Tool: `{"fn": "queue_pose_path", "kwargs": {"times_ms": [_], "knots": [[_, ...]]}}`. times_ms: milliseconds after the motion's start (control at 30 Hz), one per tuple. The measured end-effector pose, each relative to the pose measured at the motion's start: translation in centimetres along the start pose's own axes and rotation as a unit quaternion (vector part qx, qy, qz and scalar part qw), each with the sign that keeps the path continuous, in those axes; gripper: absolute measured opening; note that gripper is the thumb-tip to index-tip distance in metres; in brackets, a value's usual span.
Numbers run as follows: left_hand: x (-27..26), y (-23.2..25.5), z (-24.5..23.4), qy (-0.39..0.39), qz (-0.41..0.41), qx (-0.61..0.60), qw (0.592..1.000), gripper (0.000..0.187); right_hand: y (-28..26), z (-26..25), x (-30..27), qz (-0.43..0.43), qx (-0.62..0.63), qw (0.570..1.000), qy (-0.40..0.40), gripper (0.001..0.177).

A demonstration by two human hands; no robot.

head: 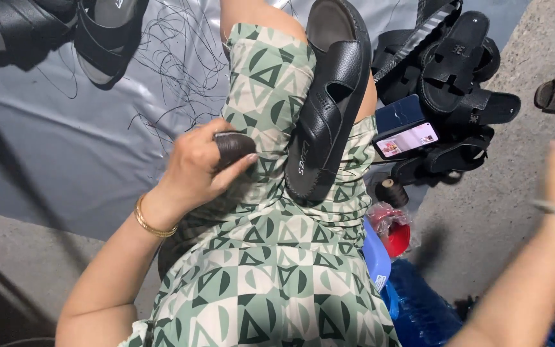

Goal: Hand-sewing the upper part of a black sandal to its sole using a needle and thread.

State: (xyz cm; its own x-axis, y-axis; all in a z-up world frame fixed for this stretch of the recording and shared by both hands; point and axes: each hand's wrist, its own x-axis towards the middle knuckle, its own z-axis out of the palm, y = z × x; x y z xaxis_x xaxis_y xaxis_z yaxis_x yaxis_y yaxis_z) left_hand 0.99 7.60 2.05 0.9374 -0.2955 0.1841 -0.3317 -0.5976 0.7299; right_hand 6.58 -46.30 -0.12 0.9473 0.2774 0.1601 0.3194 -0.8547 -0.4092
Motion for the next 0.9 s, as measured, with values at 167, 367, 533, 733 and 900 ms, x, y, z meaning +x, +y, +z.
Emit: {"fn": "queue_pose_path", "kwargs": {"times_ms": [167, 367, 533, 733, 900], "knots": [[2.4, 0.5, 0.9, -0.041, -0.19, -0.416, 0.888, 0.022, -19.7, 7.7, 2.8, 0.139, 0.386, 0.892, -0.189, 0.038], [5.6, -3.7, 0.7, 0.109, -0.188, -0.78, 0.586, 0.025, -23.3, 9.4, 4.4, -0.011, 0.336, 0.931, -0.145, 0.014], [7.8, -5.6, 2.0, 0.114, -0.18, -0.51, 0.833, 0.029, -26.6, 11.5, 3.5, 0.197, 0.42, 0.88, -0.098, 0.023], [7.8, -5.3, 0.7, 0.087, -0.218, -0.555, 0.798, 0.023, -25.6, 10.7, 3.6, 0.236, 0.51, 0.818, -0.122, 0.023], [3.3, -8.4, -2.6, 0.058, -0.244, -0.039, 0.967, 0.02, -21.3, 7.7, 4.6, 0.269, 0.407, 0.873, -0.025, 0.009]]}}
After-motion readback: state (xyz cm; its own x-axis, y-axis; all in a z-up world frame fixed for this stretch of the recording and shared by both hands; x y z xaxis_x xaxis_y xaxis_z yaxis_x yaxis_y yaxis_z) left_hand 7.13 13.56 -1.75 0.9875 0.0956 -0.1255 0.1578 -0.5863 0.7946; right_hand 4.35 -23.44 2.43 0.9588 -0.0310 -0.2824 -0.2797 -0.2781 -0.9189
